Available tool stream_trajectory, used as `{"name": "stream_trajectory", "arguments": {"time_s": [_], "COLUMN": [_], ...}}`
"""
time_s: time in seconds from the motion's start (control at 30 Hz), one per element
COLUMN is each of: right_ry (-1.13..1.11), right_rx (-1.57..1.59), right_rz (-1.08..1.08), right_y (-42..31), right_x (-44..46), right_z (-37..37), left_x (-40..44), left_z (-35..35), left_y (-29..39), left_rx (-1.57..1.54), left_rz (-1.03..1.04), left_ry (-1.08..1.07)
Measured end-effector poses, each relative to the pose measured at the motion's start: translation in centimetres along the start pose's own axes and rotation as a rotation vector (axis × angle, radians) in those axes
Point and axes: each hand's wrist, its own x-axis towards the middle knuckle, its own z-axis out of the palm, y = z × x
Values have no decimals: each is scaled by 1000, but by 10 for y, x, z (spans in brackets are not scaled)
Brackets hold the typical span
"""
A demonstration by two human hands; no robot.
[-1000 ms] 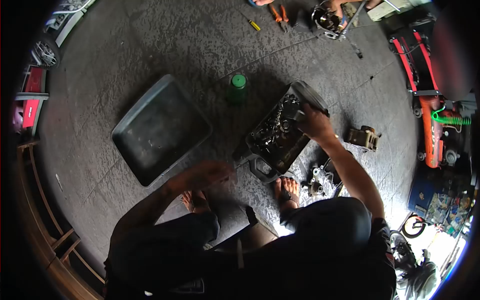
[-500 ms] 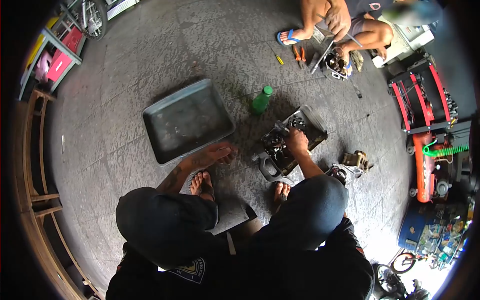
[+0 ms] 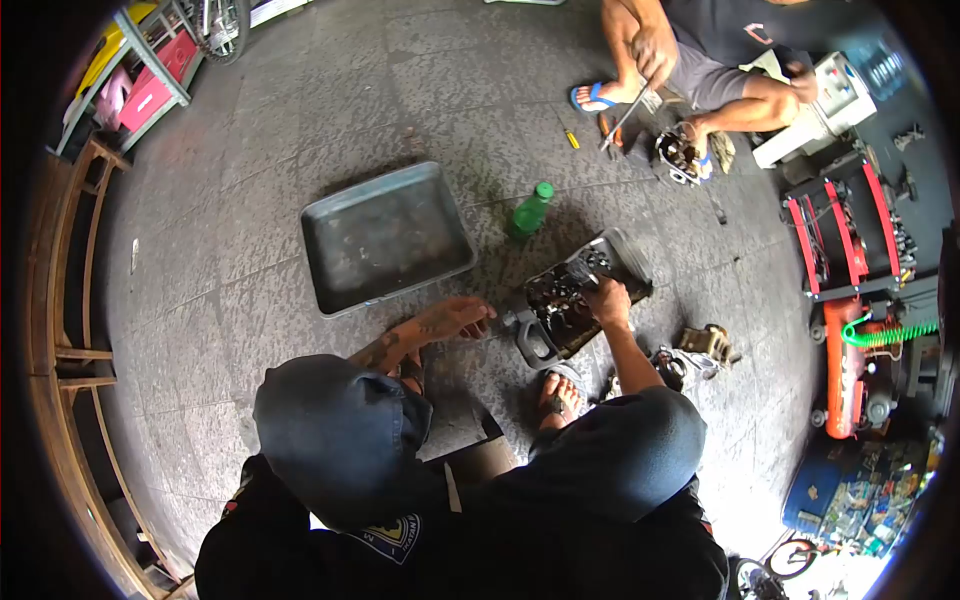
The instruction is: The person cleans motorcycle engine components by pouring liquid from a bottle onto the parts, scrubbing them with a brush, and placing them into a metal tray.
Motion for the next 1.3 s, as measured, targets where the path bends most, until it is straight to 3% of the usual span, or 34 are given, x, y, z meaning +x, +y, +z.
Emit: {"name": "stream_trajectory", "arguments": {"time_s": [0.17, 0.3, 0.37, 0.4, 0.5, 0.53, 0.6, 0.67, 0.7, 0.8, 0.97, 1.03, 1.1, 1.17, 1.23, 1.3], "right_ry": [30, 143, 76, 58, 134, 89, 174, 79, 105, -135, -142, -43, 16, 231, 268, 284], "right_rx": [201, 373, 391, 468, 574, 505, 319, 171, 98, -105, -209, -300, -117, 275, 494, 506], "right_rz": [-33, -236, -295, -386, -393, -236, -224, -188, -245, -264, -383, -456, -372, -453, -549, -588], "right_y": [-2, -26, -30, -32, -23, -18, 16, 33, 39, 27, 17, 16, -9, -34, -64, -80], "right_x": [-30, -87, -109, -120, -128, -126, -98, -78, -71, -52, -9, 12, 18, 25, 29, 45], "right_z": [-35, -60, -56, -58, -53, -64, -41, -35, -34, -57, -52, -45, -52, -50, -44, -22], "left_x": [52, 62, 73, 68, 73, 59, 47, 33, 28, 29, 38, 38, 34, 34, 32, 31], "left_z": [18, 62, 82, 92, 93, 98, 94, 80, 75, 61, 51, 46, 44, 38, 35, 34], "left_y": [9, 46, 53, 54, 24, 34, 36, 50, 52, 59, 53, 52, 56, 53, 51, 53], "left_rx": [-236, -372, -624, -695, -493, -400, -382, -325, -341, -444, -518, -543, -550, -584, -612, -627], "left_rz": [31, -73, -40, -79, -67, -149, -197, -203, -216, -63, -13, 10, -12, -6, -1, 0], "left_ry": [-110, -123, -300, -252, -227, -11, 12, 21, 35, 83, 124, 126, 225, 225, 231, 288]}}
